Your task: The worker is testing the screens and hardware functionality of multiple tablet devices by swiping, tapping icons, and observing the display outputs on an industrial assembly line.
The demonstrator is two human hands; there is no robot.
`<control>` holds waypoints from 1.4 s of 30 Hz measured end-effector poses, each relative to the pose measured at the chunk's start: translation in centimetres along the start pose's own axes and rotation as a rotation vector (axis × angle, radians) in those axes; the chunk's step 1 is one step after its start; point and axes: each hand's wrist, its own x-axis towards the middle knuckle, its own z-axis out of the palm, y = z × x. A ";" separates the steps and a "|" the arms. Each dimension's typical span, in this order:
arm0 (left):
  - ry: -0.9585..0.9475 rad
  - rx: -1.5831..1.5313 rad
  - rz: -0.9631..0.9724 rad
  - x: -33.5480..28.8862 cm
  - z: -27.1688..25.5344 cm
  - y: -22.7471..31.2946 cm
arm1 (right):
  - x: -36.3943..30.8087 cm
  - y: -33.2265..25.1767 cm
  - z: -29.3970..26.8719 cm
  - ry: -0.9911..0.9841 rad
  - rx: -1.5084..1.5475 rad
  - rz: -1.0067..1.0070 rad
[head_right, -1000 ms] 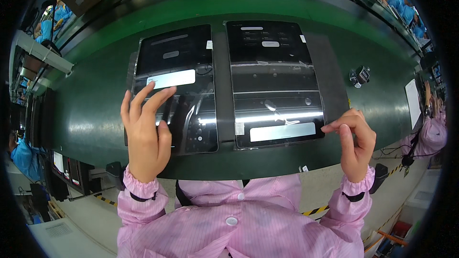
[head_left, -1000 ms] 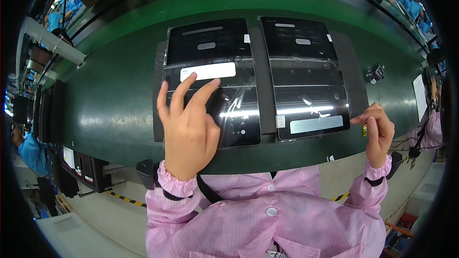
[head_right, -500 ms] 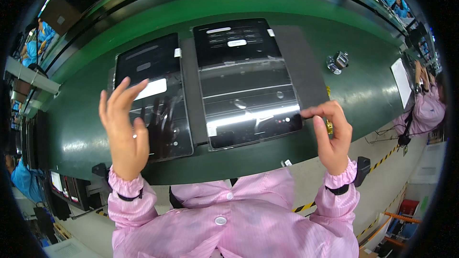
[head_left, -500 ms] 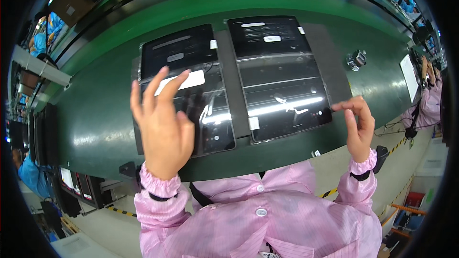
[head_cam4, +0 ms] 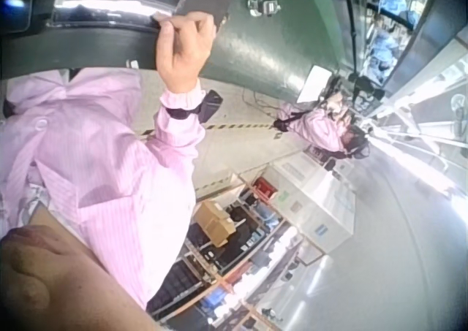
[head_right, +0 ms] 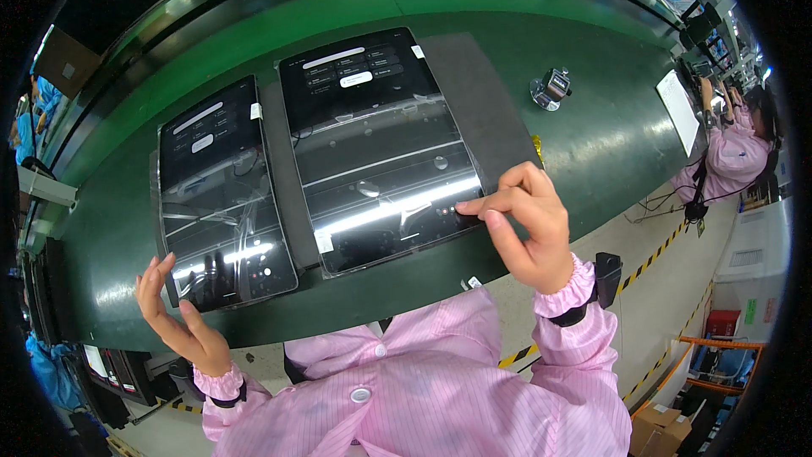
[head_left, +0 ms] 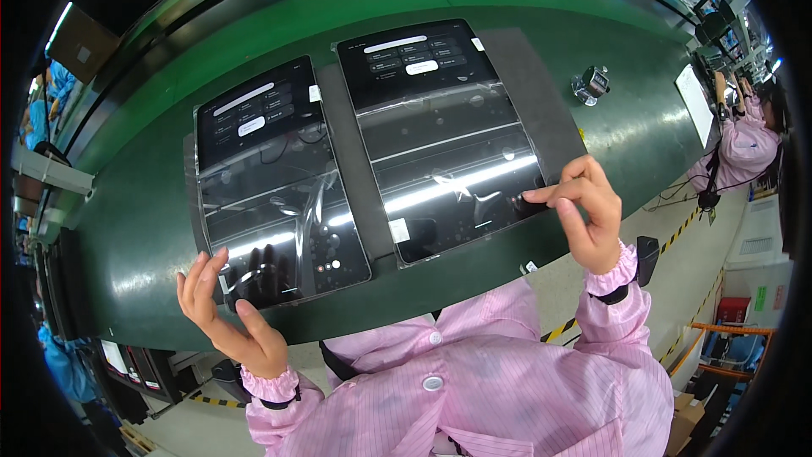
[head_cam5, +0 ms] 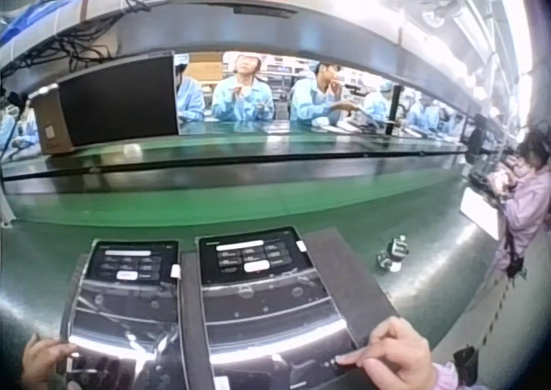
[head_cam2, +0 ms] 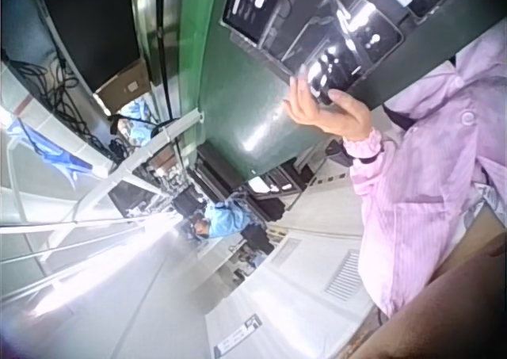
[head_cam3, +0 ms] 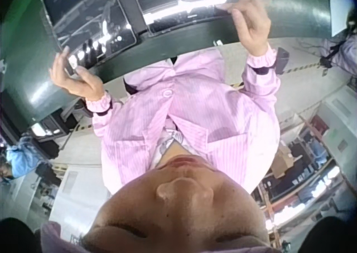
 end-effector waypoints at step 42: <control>-0.089 -0.033 0.040 -3.2 2.2 2.7 | 6.9 0.6 3.6 0.018 -0.279 0.021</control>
